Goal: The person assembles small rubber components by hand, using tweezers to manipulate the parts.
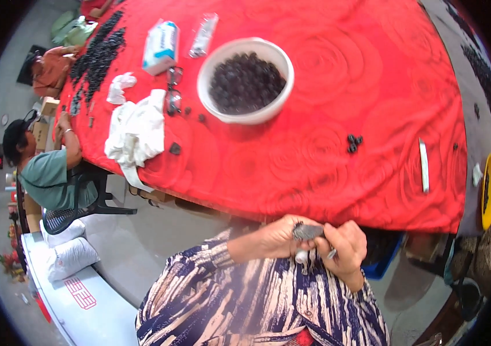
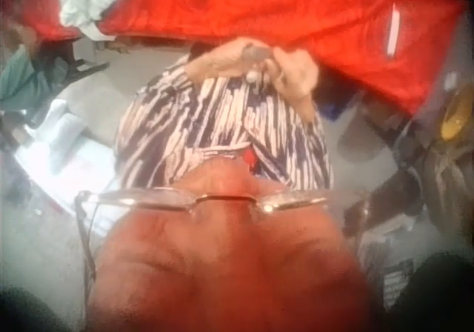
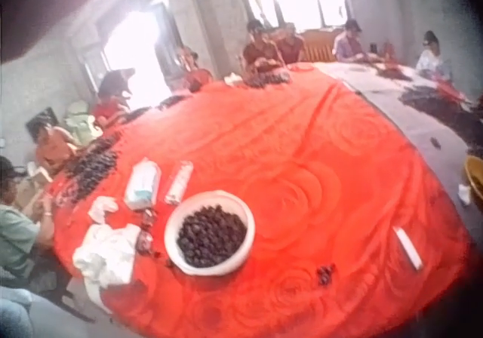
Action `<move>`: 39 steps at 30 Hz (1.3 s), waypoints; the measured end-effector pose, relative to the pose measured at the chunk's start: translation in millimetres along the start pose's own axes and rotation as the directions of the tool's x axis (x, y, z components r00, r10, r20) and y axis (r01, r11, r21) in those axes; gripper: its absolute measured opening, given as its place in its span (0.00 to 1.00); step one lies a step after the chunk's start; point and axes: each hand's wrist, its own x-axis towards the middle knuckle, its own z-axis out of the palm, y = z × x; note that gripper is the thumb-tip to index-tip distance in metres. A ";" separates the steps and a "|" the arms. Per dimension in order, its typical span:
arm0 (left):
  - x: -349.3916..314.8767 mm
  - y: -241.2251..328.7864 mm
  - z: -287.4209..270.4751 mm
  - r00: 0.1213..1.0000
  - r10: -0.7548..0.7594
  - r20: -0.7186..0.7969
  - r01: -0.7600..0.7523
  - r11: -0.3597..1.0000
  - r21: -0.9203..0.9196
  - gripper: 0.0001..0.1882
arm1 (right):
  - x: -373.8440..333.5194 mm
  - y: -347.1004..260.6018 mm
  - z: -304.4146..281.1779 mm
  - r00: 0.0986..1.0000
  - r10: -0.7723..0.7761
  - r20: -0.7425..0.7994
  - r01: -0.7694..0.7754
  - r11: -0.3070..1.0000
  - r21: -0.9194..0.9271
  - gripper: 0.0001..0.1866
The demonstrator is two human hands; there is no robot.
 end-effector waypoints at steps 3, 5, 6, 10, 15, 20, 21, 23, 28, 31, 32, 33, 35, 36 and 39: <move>-3.9 2.7 4.1 0.999 0.006 -0.032 -0.004 0.997 0.078 0.10 | -1.0 1.0 1.9 0.999 -0.030 -0.011 0.030 1.000 0.004 0.15; -6.8 7.4 7.9 0.998 0.058 -0.037 -0.053 0.992 0.117 0.10 | -1.8 0.2 2.0 0.999 -0.025 -0.022 0.026 0.999 0.039 0.15; -12.5 12.2 11.8 0.965 0.225 -0.135 -0.179 0.941 0.288 0.11 | -1.7 2.2 2.4 1.000 -0.011 -0.029 0.013 0.998 0.055 0.13; -46.2 76.0 54.0 0.636 0.766 -0.094 -0.411 0.439 0.799 0.07 | -9.5 2.3 -0.6 0.986 0.146 -0.076 -0.143 0.989 0.046 0.10; -41.7 176.5 45.4 0.288 0.899 0.331 0.106 -0.373 0.922 0.13 | -11.4 2.4 -4.1 0.965 0.246 -0.096 -0.246 0.969 0.005 0.09; -39.7 201.4 28.3 0.172 0.927 0.334 0.225 -0.367 0.902 0.20 | -11.0 4.0 -6.1 0.960 0.261 -0.104 -0.260 0.965 0.025 0.08; -34.1 191.7 34.2 0.159 0.903 0.399 0.181 -0.424 0.887 0.17 | -16.2 4.6 -5.9 0.951 0.280 -0.130 -0.280 0.960 0.019 0.09; -16.5 170.1 42.6 0.206 0.842 0.499 0.004 -0.511 0.860 0.13 | -20.5 4.8 -6.5 0.951 0.275 -0.144 -0.273 0.961 0.037 0.07; 51.8 123.2 46.4 0.619 0.644 0.450 -0.058 -0.534 0.843 0.09 | -22.8 2.0 -6.2 0.941 0.319 -0.113 -0.317 0.948 0.033 0.11; 74.4 104.5 43.5 0.640 0.601 0.478 -0.107 -0.547 0.830 0.09 | -24.4 1.2 -8.2 0.941 0.321 -0.105 -0.321 0.947 0.020 0.12; 82.1 102.7 40.7 0.632 0.590 0.503 -0.103 -0.580 0.808 0.10 | -27.8 1.7 -8.6 0.932 0.343 -0.115 -0.343 0.939 0.023 0.11; 89.6 102.0 36.4 0.623 0.578 0.527 -0.098 -0.611 0.786 0.10 | -30.2 1.6 -8.9 0.923 0.364 -0.124 -0.364 0.931 0.026 0.11; 101.3 105.5 29.4 0.627 0.568 0.534 -0.073 -0.639 0.765 0.11 | -30.3 1.8 -8.3 0.920 0.370 -0.129 -0.367 0.929 0.040 0.11; 103.7 106.7 27.8 0.632 0.561 0.534 -0.056 -0.655 0.754 0.11 | -30.1 1.9 -8.1 0.919 0.372 -0.133 -0.368 0.928 0.053 0.11; 105.4 104.9 30.6 0.654 0.570 0.497 -0.019 -0.644 0.765 0.09 | -29.7 3.4 -9.4 0.914 0.386 -0.122 -0.383 0.922 0.049 0.11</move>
